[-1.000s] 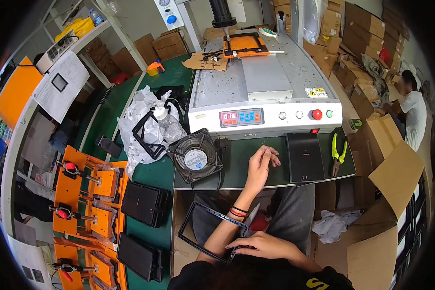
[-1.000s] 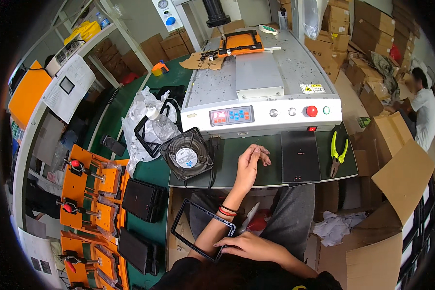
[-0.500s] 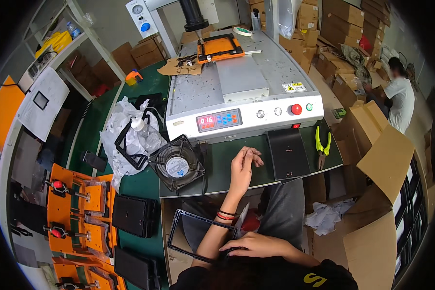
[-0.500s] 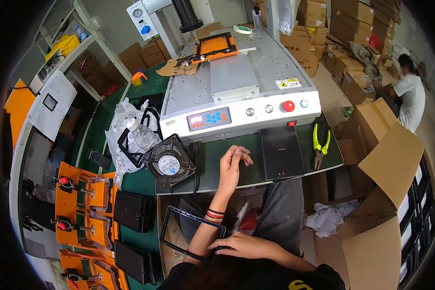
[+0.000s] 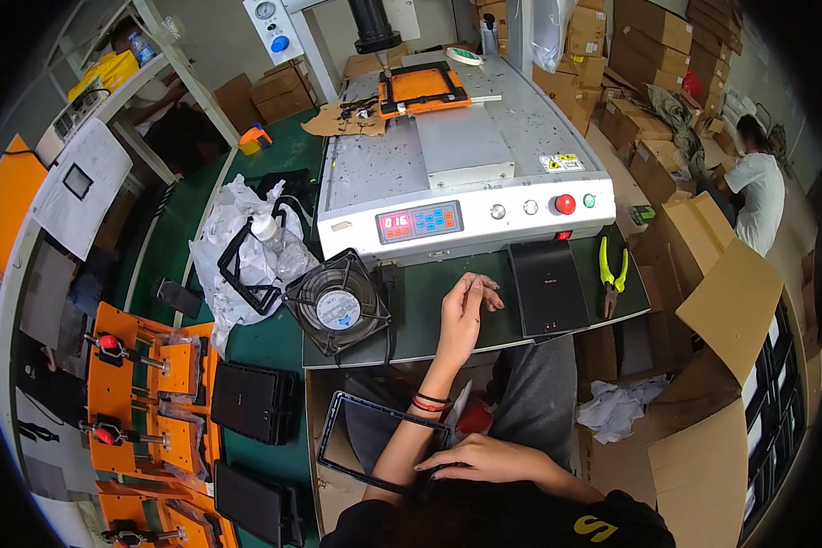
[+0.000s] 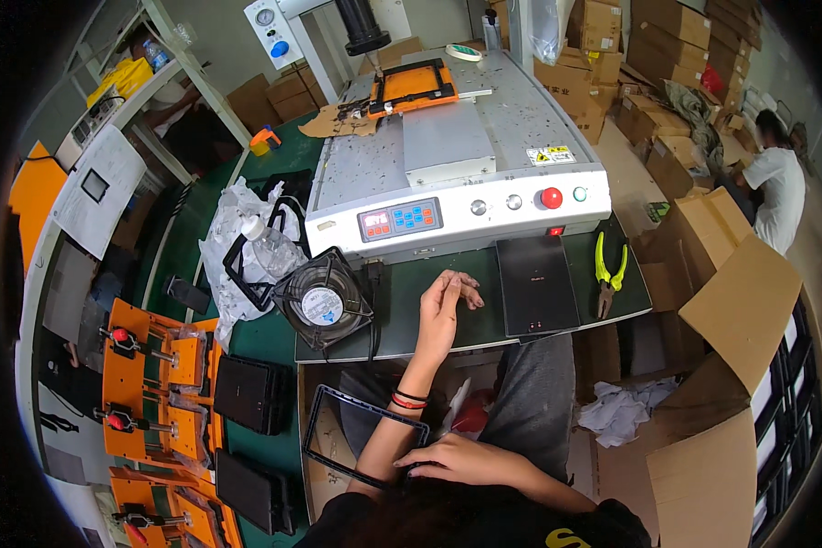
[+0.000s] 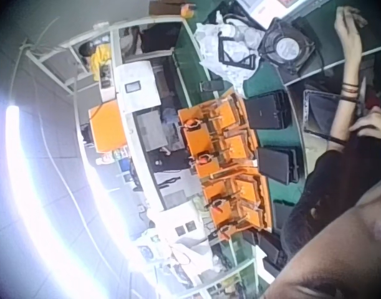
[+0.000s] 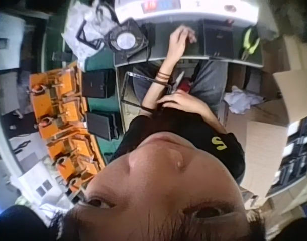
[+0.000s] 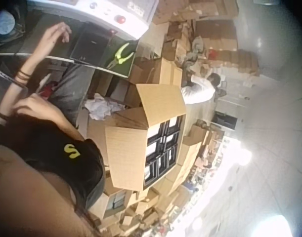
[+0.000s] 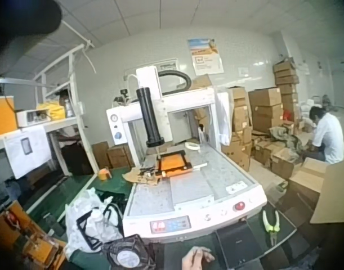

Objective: The person assembles black rectangular electronic devices by placing them into orange clamping fixtures and operating a lever to secure them. They then remove the devices and place them into a cardboard box. The process is repeated for multiple units.

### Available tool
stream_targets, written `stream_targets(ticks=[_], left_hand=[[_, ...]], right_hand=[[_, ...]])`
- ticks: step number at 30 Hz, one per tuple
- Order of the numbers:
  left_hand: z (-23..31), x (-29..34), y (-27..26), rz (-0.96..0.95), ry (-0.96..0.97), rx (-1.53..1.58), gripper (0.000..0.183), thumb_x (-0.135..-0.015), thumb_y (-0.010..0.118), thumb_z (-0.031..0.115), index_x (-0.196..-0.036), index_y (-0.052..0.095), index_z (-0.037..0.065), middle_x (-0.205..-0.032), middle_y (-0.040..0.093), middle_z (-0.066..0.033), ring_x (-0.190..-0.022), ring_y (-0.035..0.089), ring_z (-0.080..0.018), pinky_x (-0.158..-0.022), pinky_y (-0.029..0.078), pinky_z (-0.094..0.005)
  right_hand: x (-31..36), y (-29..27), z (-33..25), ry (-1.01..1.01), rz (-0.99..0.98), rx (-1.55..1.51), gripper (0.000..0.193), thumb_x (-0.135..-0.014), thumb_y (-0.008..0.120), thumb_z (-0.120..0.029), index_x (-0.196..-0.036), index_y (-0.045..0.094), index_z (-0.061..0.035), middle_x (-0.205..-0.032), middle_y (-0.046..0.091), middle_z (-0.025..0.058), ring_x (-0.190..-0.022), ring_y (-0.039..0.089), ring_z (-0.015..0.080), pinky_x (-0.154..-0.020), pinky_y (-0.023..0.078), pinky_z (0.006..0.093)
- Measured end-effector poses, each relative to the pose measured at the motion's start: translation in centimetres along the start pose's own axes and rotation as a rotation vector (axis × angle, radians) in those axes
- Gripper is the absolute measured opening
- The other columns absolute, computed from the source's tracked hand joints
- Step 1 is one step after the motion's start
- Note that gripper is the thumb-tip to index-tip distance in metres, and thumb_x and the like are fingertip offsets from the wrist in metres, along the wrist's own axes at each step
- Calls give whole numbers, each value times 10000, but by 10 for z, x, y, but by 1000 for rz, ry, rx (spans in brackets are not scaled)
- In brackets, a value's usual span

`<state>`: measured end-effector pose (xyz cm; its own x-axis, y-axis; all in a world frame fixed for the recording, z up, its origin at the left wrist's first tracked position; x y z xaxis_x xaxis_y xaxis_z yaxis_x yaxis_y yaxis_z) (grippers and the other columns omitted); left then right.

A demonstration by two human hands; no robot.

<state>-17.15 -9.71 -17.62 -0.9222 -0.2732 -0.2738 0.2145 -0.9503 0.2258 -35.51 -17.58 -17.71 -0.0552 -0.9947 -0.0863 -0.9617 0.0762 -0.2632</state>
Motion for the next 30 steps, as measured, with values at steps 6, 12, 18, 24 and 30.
stream_targets(ticks=[6,12,18,24,30], left_hand=[[2,1,1,-11,-1,-11,285,-1018,360,173,-913,538,-24,-739,586,-71,-683,562,-104,-649,432,-236],[2,1,0,-12,8,-14,286,-1017,370,175,-917,544,-29,-742,579,-67,-690,567,-107,-651,438,-242],[5,2,2,-7,2,-11,285,-1016,373,176,-917,543,-30,-754,578,-67,-692,569,-109,-651,441,-244],[3,1,1,-6,6,-13,279,-1016,371,171,-920,539,-29,-759,576,-67,-693,572,-109,-650,440,-241],[0,2,0,-4,5,-6,275,-1016,368,164,-919,539,-29,-766,576,-67,-691,568,-106,-649,439,-240]], right_hand=[[-1,-1,-2,-25,8,-29,266,-919,564,-211,-1121,631,-52,-1005,668,148,-892,640,315,-798,498,374],[-1,0,-1,-14,-7,-27,254,-921,560,-212,-1112,633,-60,-1008,668,143,-898,640,310,-807,497,371],[0,1,3,-11,-10,-32,263,-927,551,-224,-1123,623,-63,-1017,667,135,-916,637,306,-819,490,373],[0,1,2,-11,-4,-37,265,-925,554,-225,-1121,625,-61,-1011,670,132,-904,640,306,-810,492,365],[-1,-2,-3,-35,25,-61,251,-917,569,-209,-1088,644,-42,-978,680,135,-881,649,299,-789,498,353]])
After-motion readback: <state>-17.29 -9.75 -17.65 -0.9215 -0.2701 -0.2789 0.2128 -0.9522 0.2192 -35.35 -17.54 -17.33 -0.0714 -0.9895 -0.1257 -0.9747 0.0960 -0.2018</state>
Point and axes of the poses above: each hand's wrist, its own x-axis away from the middle knuckle, its own y-axis out of the palm, z = x × y, the point moved 9 cm from there along -x, towards the middle knuckle
